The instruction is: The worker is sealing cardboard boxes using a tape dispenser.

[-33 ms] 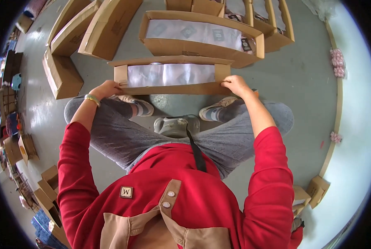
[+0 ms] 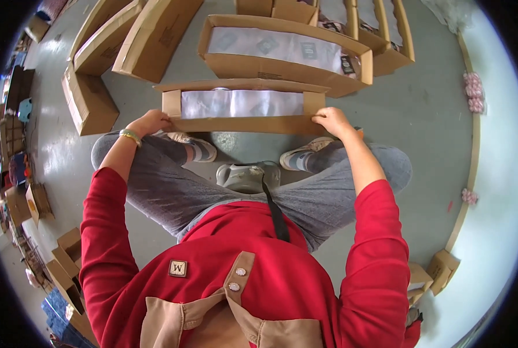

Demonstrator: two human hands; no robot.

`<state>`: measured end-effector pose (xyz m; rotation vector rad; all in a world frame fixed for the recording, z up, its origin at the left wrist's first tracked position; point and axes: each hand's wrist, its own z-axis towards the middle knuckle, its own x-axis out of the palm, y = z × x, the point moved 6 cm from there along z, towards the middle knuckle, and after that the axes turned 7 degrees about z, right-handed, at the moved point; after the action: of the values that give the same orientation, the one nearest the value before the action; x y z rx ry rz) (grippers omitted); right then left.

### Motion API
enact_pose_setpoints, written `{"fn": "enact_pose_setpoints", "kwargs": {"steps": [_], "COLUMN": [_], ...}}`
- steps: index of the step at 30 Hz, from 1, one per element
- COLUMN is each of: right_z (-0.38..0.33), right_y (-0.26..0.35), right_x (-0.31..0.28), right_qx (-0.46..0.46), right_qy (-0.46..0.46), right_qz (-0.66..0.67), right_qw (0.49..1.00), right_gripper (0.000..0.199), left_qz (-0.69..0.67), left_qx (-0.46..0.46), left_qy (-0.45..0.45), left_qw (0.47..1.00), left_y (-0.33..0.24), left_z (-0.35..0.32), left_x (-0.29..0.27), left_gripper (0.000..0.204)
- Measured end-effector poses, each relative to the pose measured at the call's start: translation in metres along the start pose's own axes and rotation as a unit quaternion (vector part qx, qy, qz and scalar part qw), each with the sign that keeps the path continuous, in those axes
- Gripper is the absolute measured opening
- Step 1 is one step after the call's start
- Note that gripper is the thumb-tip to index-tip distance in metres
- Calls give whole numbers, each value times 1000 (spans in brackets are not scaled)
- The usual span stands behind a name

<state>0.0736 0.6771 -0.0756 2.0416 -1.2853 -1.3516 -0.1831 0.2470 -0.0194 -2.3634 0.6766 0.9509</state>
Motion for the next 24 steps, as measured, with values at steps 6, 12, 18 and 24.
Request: {"fn": "enact_pose_setpoints", "kwargs": {"steps": [6,12,18,24], "right_z": [-4,-21,-25,-5], "right_y": [-8,33,88,57], "right_x": [-9,-17,-21,-4], "right_qx": [84,20,-68,-176], "right_qy": [-172,-302,-297,-135], "right_qz": [-73,-211,-353,-316], "right_qw": [979,929,884,922], "right_gripper": [47,104,114,68], "left_qz": [12,169,373,412], "left_qx": [-151,-315,-126,-39], "left_qy": [-155,-239,-312,-224], "left_qw": [976,903,865,882], "left_y": [15,-26,-56,-65], "left_z": [21,0,10,16], "left_x": [4,-17,-24,-2], "left_gripper": [34,92,78,56]}}
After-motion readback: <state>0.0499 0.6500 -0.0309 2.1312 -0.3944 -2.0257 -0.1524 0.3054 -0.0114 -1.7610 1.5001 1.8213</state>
